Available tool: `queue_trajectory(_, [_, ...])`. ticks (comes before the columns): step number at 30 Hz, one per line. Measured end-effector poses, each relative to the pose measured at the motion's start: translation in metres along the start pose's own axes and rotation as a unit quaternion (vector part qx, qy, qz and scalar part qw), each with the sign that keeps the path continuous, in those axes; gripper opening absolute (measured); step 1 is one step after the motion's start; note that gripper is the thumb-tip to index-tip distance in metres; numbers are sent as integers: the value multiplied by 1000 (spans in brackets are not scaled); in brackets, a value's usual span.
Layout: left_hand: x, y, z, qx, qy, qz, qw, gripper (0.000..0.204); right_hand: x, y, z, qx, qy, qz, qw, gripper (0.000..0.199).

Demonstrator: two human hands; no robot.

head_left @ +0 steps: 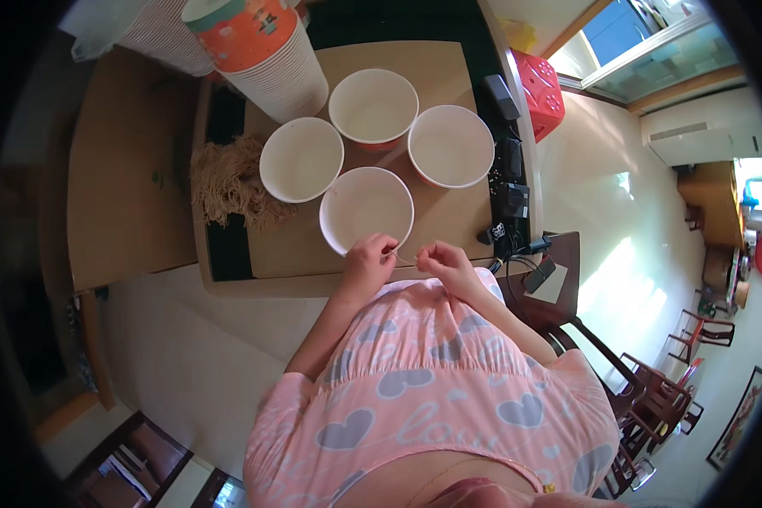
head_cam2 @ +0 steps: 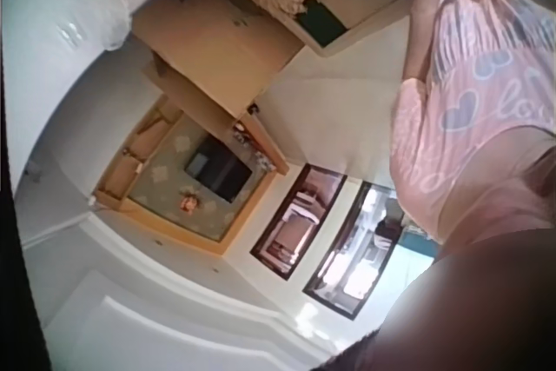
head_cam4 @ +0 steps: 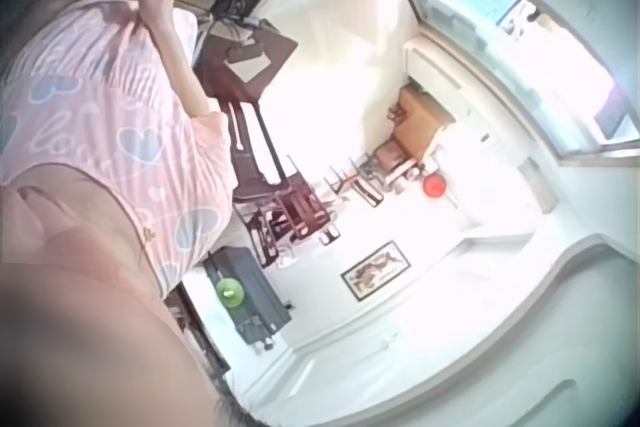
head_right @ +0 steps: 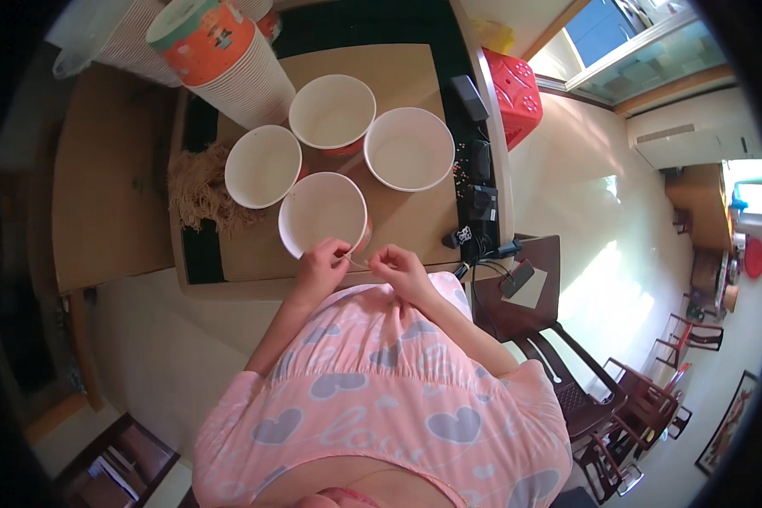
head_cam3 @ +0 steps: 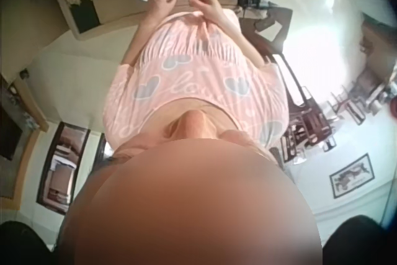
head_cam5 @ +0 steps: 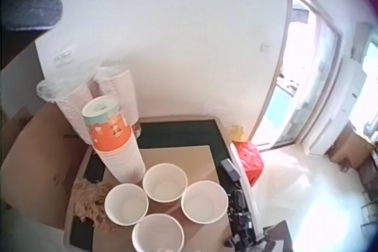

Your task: Applying rubber bands to the rims of paper buckets and organizing them.

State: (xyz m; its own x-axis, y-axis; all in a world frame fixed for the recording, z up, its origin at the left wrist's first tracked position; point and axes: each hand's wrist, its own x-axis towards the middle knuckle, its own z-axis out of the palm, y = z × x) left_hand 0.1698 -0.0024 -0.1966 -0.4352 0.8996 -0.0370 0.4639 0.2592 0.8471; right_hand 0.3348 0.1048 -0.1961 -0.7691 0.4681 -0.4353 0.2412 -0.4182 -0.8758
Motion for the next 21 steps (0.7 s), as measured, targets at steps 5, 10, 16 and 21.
queue_trajectory(5, [7,14,-11,-35,8,-36,999,16,23,-4,10,-13,41,-35,998,10])
queue_trajectory(10, [7,21,-15,-52,17,-18,998,22,29,-17,10,-42,16,-20,999,14])
queue_trajectory(16, [4,21,-13,-44,-1,-13,999,25,31,-11,8,-82,9,-9,997,17])
queue_trajectory(21, [2,21,-13,-39,-17,-15,999,26,30,-15,9,-70,8,13,997,17])
